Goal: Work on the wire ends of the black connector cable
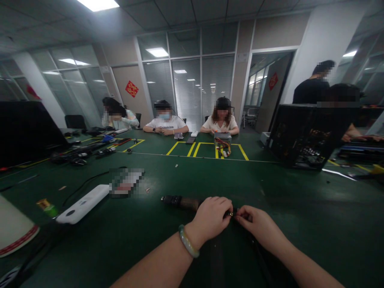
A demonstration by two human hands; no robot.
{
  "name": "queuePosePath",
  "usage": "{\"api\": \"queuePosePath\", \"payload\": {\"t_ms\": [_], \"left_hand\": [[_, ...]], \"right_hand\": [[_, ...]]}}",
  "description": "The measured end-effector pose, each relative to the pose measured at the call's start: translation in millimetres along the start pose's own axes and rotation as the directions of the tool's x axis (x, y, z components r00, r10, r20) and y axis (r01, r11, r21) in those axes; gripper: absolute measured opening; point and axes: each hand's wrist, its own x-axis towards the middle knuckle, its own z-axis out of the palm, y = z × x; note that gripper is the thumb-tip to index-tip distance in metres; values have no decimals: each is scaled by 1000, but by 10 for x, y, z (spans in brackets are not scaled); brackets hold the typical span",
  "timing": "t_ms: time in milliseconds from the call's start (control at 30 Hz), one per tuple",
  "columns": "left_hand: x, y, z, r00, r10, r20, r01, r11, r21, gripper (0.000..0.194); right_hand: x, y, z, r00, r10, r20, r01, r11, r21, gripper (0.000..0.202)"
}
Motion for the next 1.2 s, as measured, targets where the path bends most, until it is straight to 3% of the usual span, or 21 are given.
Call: {"api": "queuePosePath", "payload": {"t_ms": [1033, 1200], "left_hand": [[11, -13, 35, 1000, -19, 0, 19, 1000, 12, 8], [15, -7, 21, 1000, -12, 18, 12, 1000, 28, 7]], "right_hand": [[-16, -48, -1, 997, -2, -82, -3, 998, -61, 16], [-14, -60, 0, 999, -1, -46, -1, 999, -35, 17]]}}
